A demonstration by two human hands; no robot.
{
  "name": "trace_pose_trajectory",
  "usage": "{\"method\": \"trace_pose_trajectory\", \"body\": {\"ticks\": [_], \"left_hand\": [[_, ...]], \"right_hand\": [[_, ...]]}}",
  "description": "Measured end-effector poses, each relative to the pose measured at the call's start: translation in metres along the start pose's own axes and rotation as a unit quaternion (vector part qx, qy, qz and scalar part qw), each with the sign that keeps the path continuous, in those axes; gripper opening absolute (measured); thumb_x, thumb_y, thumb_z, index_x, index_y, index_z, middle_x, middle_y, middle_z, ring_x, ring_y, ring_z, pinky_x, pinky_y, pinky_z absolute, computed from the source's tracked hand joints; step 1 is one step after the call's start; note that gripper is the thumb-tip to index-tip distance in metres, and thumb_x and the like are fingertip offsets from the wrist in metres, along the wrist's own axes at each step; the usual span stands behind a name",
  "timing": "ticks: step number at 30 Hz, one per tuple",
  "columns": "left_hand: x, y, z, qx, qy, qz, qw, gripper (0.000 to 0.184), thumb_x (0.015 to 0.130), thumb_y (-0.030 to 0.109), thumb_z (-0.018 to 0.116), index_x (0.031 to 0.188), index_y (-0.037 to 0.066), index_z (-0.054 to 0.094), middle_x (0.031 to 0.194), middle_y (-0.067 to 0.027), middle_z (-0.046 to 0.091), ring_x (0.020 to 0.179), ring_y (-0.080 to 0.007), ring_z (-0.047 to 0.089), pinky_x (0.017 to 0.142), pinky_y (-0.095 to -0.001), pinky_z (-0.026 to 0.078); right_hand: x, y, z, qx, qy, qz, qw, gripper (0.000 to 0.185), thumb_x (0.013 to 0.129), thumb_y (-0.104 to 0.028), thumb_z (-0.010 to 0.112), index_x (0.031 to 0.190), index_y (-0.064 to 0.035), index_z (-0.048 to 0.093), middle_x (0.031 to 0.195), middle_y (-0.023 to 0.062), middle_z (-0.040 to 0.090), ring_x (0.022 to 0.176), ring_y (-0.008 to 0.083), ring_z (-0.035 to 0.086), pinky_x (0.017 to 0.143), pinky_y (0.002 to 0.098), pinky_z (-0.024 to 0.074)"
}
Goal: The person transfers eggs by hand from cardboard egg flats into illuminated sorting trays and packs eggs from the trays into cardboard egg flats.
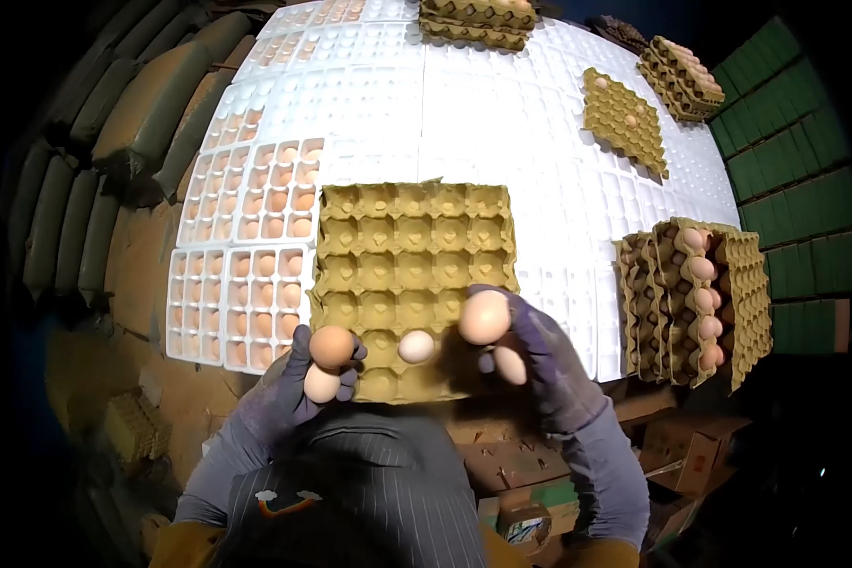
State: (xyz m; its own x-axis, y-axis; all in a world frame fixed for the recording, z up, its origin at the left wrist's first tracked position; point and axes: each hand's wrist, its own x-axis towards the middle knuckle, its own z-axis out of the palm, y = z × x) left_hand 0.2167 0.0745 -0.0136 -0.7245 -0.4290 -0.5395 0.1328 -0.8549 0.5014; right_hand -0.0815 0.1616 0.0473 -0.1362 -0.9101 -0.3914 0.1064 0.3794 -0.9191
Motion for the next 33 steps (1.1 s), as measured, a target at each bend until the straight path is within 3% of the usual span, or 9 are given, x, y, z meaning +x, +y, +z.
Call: {"method": "trace_pose_trajectory", "body": {"ticks": [5,8,9,12,14,20,26,31,33], "left_hand": [[-0.011,0.071,-0.024,0.183,0.035,0.099,0.978,0.041,0.110,0.029,0.041,0.134,-0.004,0.052,0.102,-0.0044,0.064,0.086,-0.0094,0.057,0.079,-0.0257,0.049],[-0.001,0.129,-0.071,0.206,0.125,0.119,0.963,0.046,0.102,0.030,0.059,0.137,0.000,0.054,0.102,-0.0039,0.063,0.085,-0.0080,0.058,0.076,-0.0238,0.048],[0.009,0.152,-0.092,0.238,0.152,0.124,0.951,0.047,0.100,0.028,0.063,0.137,0.000,0.055,0.103,-0.0048,0.065,0.086,-0.0082,0.059,0.077,-0.0247,0.049],[0.075,0.220,-0.166,0.273,0.246,0.203,0.908,0.050,0.088,0.028,0.077,0.124,-0.003,0.063,0.103,-0.0057,0.066,0.088,-0.0118,0.063,0.079,-0.0276,0.051],[0.140,0.261,-0.217,0.485,0.304,0.398,0.717,0.050,0.082,0.029,0.081,0.120,0.000,0.065,0.107,-0.0121,0.067,0.094,-0.0223,0.066,0.082,-0.0346,0.052],[0.260,0.337,-0.267,0.702,0.308,0.274,0.581,0.052,0.082,0.033,0.079,0.127,0.011,0.065,0.125,-0.0163,0.057,0.114,-0.0356,0.061,0.097,-0.0430,0.051],[0.325,0.376,-0.260,0.600,0.245,0.446,0.618,0.031,0.097,0.016,0.056,0.127,0.009,0.062,0.122,-0.0166,0.059,0.115,-0.0352,0.057,0.101,-0.0423,0.045],[0.351,0.340,-0.278,0.759,0.290,0.421,0.405,0.042,0.096,0.012,0.048,0.138,0.014,0.053,0.141,-0.0089,0.053,0.137,-0.0270,0.043,0.120,-0.0479,0.024],[0.355,0.340,-0.281,0.763,0.281,0.411,0.411,0.043,0.096,0.011,0.048,0.139,0.014,0.052,0.144,-0.0061,0.051,0.140,-0.0253,0.041,0.122,-0.0475,0.022]], "right_hand": [[0.078,-0.023,0.062,-0.039,-0.062,-0.043,0.996,0.051,0.107,-0.043,0.043,0.130,-0.0005,0.059,0.105,0.0065,0.070,0.082,0.0116,0.063,0.075,0.0253,0.0518],[0.157,-0.051,0.098,-0.003,-0.068,-0.007,0.998,0.047,0.104,-0.037,0.052,0.133,-0.0005,0.057,0.100,0.0047,0.069,0.079,0.0098,0.061,0.067,0.0243,0.0501],[0.185,-0.067,0.111,-0.033,-0.034,0.065,0.997,0.043,0.100,-0.031,0.062,0.130,-0.0005,0.061,0.107,0.0047,0.064,0.077,0.0081,0.059,0.062,0.0230,0.0482],[0.300,-0.050,0.147,-0.059,-0.048,-0.098,0.992,0.039,0.093,-0.029,0.072,0.115,0.0033,0.068,0.136,0.0064,0.048,0.079,0.0103,0.062,0.064,0.0239,0.0517],[0.385,-0.029,0.167,-0.263,0.001,-0.183,0.947,0.041,0.089,-0.032,0.074,0.116,-0.0014,0.069,0.140,0.0095,0.047,0.089,0.0180,0.067,0.074,0.0313,0.0557],[0.513,-0.015,0.213,-0.575,0.080,-0.205,0.788,0.027,0.089,-0.028,0.071,0.111,-0.0132,0.068,0.139,0.0119,0.052,0.103,0.0299,0.067,0.090,0.0403,0.0540],[0.572,-0.010,0.226,-0.402,0.068,-0.216,0.887,0.029,0.089,-0.015,0.065,0.118,-0.0145,0.066,0.117,0.0125,0.063,0.100,0.0301,0.067,0.090,0.0398,0.0527],[0.591,0.007,0.215,-0.420,0.182,-0.310,0.834,0.041,0.086,-0.003,0.064,0.125,-0.0152,0.064,0.113,0.0117,0.065,0.104,0.0308,0.062,0.091,0.0399,0.0511],[0.594,0.021,0.202,-0.418,0.164,-0.315,0.836,0.044,0.085,-0.001,0.063,0.127,-0.0163,0.063,0.117,0.0114,0.064,0.108,0.0323,0.060,0.094,0.0414,0.0493]]}}
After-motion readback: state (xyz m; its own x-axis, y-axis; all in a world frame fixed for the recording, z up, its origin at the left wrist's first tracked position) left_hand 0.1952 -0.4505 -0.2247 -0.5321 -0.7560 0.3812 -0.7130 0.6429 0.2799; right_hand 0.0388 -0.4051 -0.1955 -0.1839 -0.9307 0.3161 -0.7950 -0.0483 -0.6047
